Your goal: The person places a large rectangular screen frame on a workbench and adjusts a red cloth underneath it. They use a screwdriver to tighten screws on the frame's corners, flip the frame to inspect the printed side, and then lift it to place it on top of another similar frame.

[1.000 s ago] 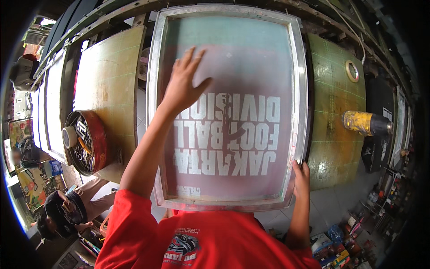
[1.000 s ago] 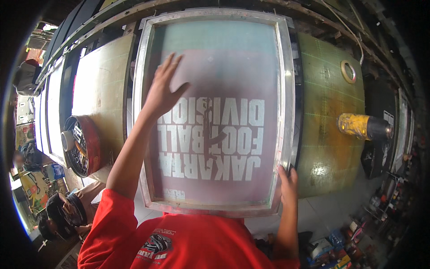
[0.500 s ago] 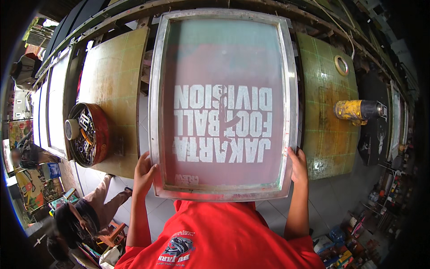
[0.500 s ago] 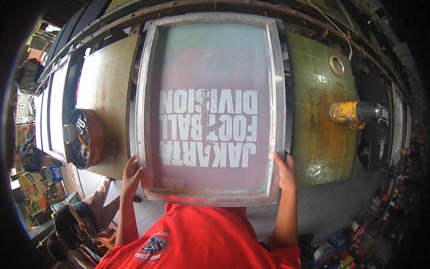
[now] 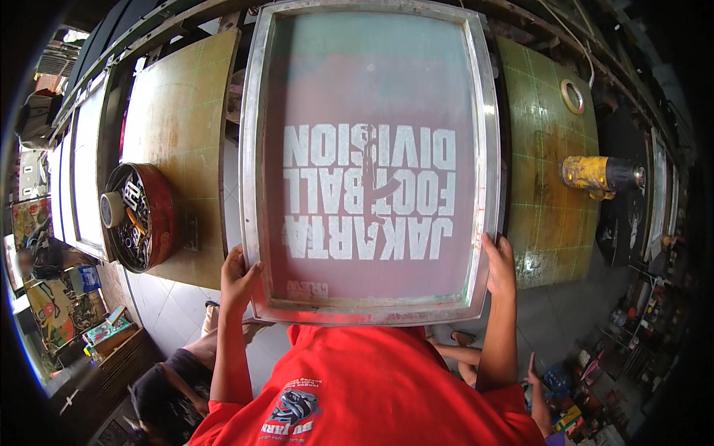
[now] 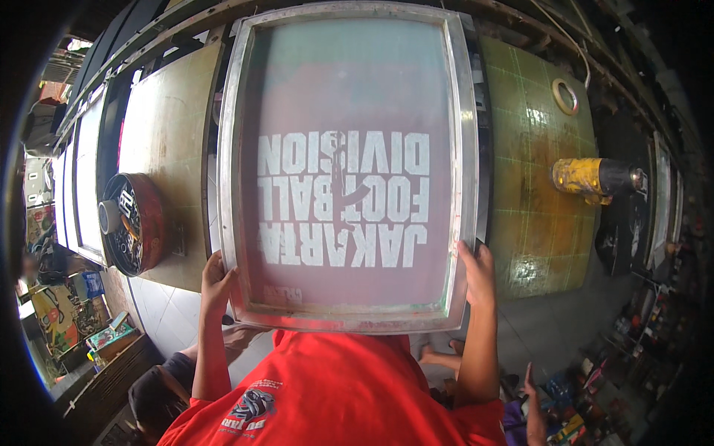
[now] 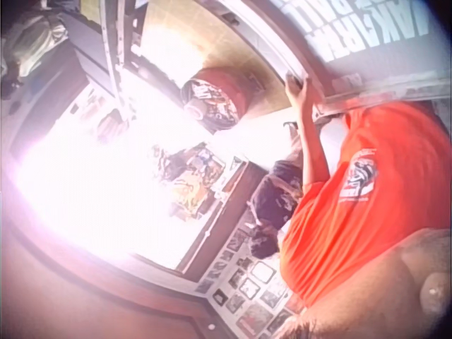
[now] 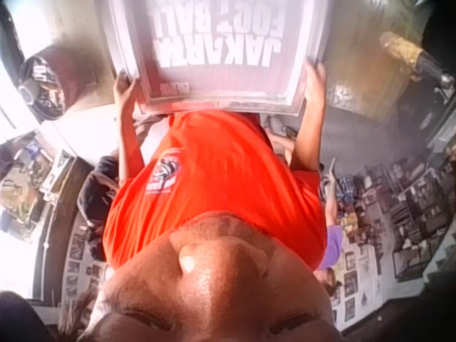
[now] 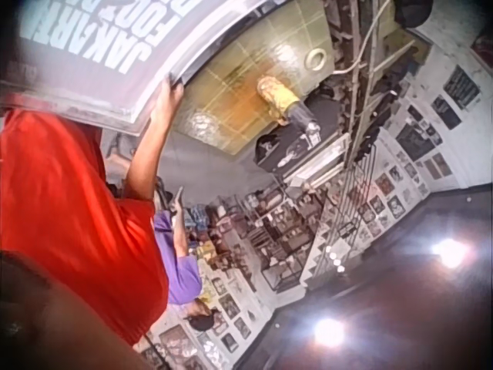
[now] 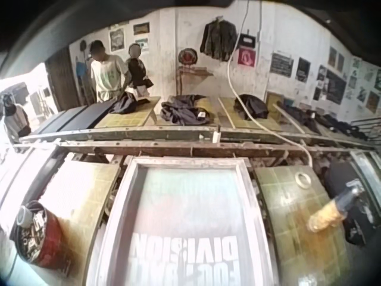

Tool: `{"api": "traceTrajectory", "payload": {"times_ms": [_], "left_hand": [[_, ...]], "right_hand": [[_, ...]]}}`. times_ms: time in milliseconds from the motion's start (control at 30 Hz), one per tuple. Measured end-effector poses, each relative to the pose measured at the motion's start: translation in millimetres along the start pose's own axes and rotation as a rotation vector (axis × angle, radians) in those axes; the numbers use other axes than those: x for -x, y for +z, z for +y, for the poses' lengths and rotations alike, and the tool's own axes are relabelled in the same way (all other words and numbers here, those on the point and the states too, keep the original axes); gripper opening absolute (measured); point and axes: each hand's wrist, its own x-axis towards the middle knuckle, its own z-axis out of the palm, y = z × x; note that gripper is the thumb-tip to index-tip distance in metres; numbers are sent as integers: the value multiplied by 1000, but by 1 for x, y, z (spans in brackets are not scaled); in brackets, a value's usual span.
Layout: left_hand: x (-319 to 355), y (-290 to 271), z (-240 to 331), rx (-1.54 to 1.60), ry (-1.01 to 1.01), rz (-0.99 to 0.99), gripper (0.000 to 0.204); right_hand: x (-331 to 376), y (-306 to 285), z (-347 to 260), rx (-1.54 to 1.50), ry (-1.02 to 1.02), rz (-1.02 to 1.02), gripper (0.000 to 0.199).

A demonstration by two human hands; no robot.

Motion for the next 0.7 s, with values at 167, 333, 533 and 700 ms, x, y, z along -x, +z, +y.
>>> {"api": "traceTrajectory", "payload": {"times_ms": [167,333,533,700], "left_hand": [[-1,1,3,-70,1,20,32],[0,2,4,-57,-2,22,32],[-2,3,3,-60,20,24,33],[-4,0,-3,-92,53,8,33]], "right_hand": [[1,2,-2,-11,15,0,24],[2,4,-4,2,1,24,24],[3,5,-6,34,-3,39,23],[2,2,-1,51,-18,40,21]]}}
